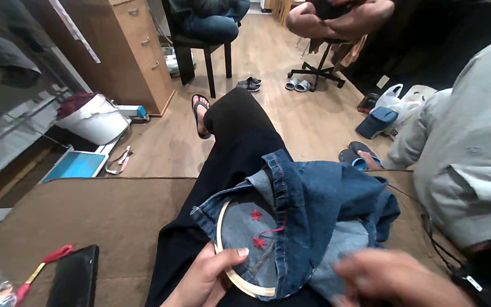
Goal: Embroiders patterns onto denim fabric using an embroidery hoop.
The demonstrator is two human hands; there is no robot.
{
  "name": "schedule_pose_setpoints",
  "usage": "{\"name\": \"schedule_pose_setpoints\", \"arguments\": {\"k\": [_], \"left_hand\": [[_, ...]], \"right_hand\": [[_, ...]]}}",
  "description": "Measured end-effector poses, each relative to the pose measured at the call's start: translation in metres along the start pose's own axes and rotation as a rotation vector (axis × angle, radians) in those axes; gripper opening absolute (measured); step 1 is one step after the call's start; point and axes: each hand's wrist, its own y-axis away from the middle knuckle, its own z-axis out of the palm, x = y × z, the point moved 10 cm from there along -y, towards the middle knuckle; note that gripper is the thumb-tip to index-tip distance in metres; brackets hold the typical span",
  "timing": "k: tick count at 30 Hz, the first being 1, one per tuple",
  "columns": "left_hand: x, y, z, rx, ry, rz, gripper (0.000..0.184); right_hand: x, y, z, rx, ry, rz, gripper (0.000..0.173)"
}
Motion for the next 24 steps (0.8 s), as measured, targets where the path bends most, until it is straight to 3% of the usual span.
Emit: {"name": "schedule_pose_setpoints", "arguments": {"k": [2, 5, 8, 12, 15, 20, 24], "left_hand": [[0.0, 0.0, 0.0, 0.027, -0.041, -0.017, 0.022], [-0.002, -0.001, -0.003, 0.052, -0.069, -0.038, 0.021], [-0.003, 0.0, -0.003, 0.04, -0.074, -0.039, 0.023], [-0.003, -0.001, -0.001, 0.015, -0.062, -0.029, 0.023], [-0.003, 0.0, -0.002, 0.039, -0.085, -0.031, 0.023], [-0.005, 0.002, -0.005, 0.101, -0.111, -0.064, 0.022], [-0.008, 0.0, -0.012, 0.117, -0.17, -0.061, 0.025]], "right_hand": [[0.046, 0.009, 0.019, -0.125, 0.264, 0.073, 0.012], [0.072, 0.022, 0.035, -0.273, 0.298, 0.021, 0.007], [0.066, 0.02, 0.033, -0.207, 0.286, -0.109, 0.004], [0.062, 0.018, 0.022, -0.072, 0.282, -0.123, 0.006], [0.064, 0.015, 0.021, 0.036, 0.289, -0.051, 0.013], [0.077, 0.013, 0.042, 0.086, 0.503, 0.238, 0.033], [0.081, 0.01, 0.062, 0.128, 0.631, 0.273, 0.025]]}}
